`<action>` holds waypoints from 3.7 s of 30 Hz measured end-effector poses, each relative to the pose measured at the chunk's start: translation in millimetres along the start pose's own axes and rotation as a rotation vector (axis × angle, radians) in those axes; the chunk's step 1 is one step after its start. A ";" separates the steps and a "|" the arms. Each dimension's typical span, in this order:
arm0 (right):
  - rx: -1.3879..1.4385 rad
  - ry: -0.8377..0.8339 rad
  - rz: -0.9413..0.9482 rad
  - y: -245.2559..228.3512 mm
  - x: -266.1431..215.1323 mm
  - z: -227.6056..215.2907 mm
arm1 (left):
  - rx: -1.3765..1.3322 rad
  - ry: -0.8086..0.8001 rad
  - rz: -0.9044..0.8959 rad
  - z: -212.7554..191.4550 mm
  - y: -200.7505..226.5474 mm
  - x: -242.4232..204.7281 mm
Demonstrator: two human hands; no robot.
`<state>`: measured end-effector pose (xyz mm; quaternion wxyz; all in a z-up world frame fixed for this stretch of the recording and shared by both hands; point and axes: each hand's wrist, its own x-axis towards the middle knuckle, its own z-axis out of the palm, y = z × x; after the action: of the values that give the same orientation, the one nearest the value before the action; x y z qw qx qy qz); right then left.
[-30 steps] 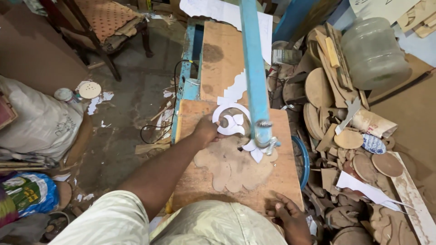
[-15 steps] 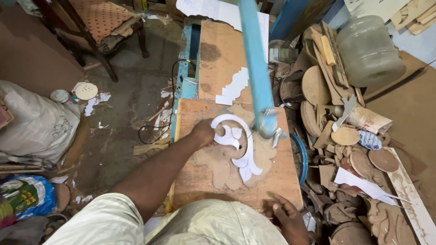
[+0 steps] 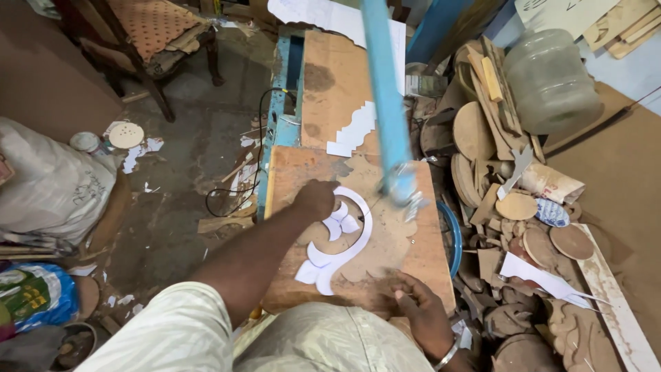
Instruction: Manually operate a fret saw to cut an intricate floral pattern out of a thin wood board.
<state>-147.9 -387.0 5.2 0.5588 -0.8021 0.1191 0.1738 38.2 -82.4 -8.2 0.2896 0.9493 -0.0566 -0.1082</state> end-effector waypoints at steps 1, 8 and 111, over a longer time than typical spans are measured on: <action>0.003 -0.022 -0.044 5.1 2.8 -0.5 | 0.050 -0.015 -0.001 -1.5 6.5 -2.2; -0.028 -0.075 -0.019 6.7 -2.1 -0.7 | 0.113 0.052 0.053 20.6 8.0 -1.6; -0.923 0.152 -0.566 -51.6 71.0 49.9 | 0.676 -0.515 0.580 -56.8 38.1 2.2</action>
<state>-70.5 -322.1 4.3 0.1635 -0.9750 -0.1501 -0.0077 52.2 -83.7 58.8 -0.0389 0.8777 -0.4188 -0.2296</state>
